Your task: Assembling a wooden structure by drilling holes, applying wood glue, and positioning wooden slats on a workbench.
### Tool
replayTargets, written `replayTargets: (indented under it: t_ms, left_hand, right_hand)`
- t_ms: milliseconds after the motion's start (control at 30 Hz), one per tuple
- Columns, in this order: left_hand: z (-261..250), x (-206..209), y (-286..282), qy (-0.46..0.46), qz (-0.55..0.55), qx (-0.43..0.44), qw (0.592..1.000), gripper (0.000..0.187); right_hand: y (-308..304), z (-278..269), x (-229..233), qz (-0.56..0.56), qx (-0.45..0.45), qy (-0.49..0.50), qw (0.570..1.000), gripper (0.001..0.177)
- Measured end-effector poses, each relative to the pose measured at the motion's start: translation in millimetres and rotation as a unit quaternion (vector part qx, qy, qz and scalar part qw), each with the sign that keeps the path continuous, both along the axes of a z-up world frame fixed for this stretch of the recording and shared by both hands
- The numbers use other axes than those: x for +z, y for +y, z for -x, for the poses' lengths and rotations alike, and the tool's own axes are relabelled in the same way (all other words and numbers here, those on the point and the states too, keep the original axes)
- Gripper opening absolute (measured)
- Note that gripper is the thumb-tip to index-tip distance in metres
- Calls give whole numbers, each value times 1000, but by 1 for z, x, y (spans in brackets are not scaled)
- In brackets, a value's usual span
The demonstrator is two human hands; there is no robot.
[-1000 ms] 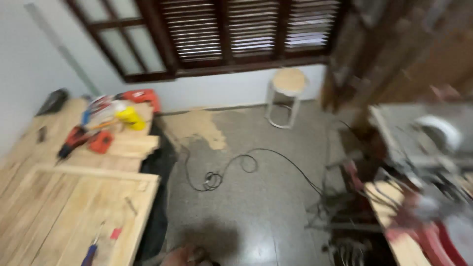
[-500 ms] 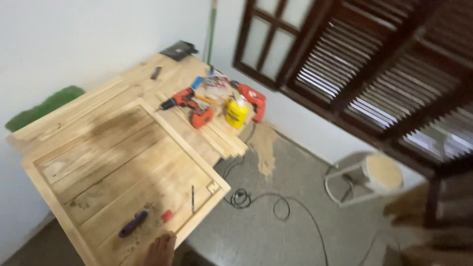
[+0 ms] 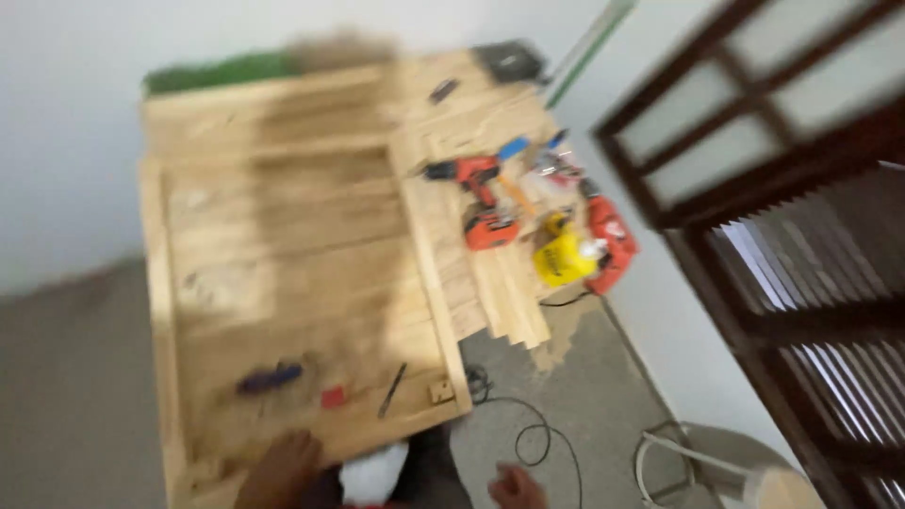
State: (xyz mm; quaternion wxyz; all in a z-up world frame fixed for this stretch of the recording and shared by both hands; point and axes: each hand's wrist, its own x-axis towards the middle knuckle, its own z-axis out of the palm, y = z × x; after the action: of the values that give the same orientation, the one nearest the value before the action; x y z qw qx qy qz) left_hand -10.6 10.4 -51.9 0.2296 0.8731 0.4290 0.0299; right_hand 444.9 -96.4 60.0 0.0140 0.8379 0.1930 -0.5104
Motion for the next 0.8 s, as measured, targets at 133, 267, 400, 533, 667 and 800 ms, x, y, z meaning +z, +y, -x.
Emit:
replayTargets:
  t_ms: [133, 267, 400, 533, 667, 800]
  left_hand:
    - [-22, 54, -8, 33, 10, 100, 994, 20]
    - [-56, 79, -1, 89, 35, 253, 963, 30]
    - [-92, 95, 20, -2, -1, 340, 941, 24]
    - [-102, 71, 43, -2, -35, 386, 922, 43]
    - [-97, 70, 67, 96, 46, 361, 926, 35]
    - [-90, 78, 72, 48, 54, 355, 932, 27]
  right_hand:
    - [100, -28, 25, -68, 181, 50, 980, 58]
    - [145, -55, -4, -154, 287, 72, 943, 41]
    - [196, -34, 25, -172, 393, 111, 897, 36]
    - [229, 22, 27, -418, 522, 216, 711, 24]
    - [259, 89, 16, -445, 673, 193, 558, 20]
    - [253, 123, -43, -428, 773, 107, 457, 25]
